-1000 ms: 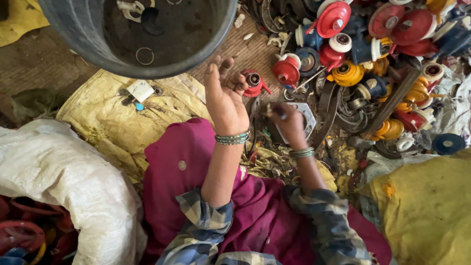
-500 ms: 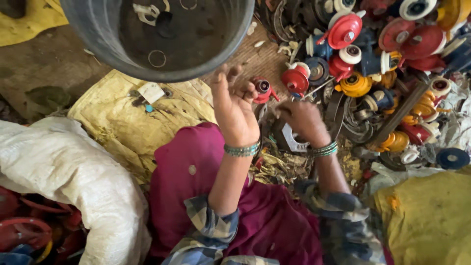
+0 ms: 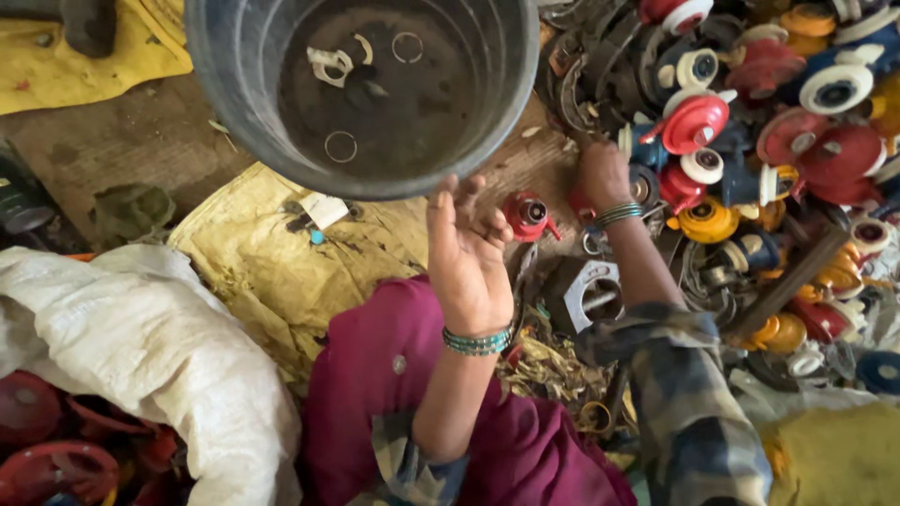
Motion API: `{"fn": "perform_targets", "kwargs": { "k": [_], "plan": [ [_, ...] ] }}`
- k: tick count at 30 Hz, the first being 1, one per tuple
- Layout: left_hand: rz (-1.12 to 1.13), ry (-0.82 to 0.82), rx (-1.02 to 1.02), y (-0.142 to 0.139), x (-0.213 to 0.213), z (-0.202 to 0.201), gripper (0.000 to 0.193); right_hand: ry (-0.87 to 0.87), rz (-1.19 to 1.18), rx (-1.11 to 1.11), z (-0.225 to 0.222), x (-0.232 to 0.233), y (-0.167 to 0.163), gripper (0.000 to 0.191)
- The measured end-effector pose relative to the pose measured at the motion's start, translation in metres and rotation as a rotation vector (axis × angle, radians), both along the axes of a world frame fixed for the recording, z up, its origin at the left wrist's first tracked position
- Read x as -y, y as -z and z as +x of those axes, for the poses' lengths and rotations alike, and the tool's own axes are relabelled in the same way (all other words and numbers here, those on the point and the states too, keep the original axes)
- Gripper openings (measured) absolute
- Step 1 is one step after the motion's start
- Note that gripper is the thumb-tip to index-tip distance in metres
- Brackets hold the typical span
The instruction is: The person sits on the floor and uses a hammer and metal block to strike and separate parts of small blue and red electrical insulators. They repeatedly hit the objects, remove broken pieces, and place them into a nearby bucket.
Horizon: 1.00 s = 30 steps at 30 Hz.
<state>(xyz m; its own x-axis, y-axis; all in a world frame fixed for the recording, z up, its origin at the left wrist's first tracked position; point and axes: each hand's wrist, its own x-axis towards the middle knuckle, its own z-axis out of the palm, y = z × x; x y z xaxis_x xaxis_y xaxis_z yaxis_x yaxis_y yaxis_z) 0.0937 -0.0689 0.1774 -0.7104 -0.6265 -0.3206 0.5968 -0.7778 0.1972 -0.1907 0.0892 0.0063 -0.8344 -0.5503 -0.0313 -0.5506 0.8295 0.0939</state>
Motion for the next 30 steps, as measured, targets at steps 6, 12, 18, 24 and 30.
{"fn": "perform_targets", "kwargs": {
  "k": [6,12,18,24,30],
  "plan": [
    [0.018,0.039,-0.002,0.003,-0.002,0.004,0.033,-0.140,-0.055,-0.181,0.007,0.015,0.009,0.034],
    [0.040,0.072,-0.046,0.004,-0.007,0.005,0.031,-0.139,-0.107,0.017,0.011,0.064,0.006,0.043],
    [0.024,0.072,-0.055,0.007,-0.001,0.004,0.031,-0.278,-0.299,-0.070,0.029,0.071,0.031,0.027],
    [0.033,0.053,-0.036,0.012,0.000,0.003,0.031,0.159,-1.186,0.341,0.039,0.048,-0.035,0.039],
    [0.001,0.056,-0.009,0.022,0.004,-0.003,0.032,-0.368,-1.216,-0.189,0.067,0.113,-0.163,0.019]
  ]
}}
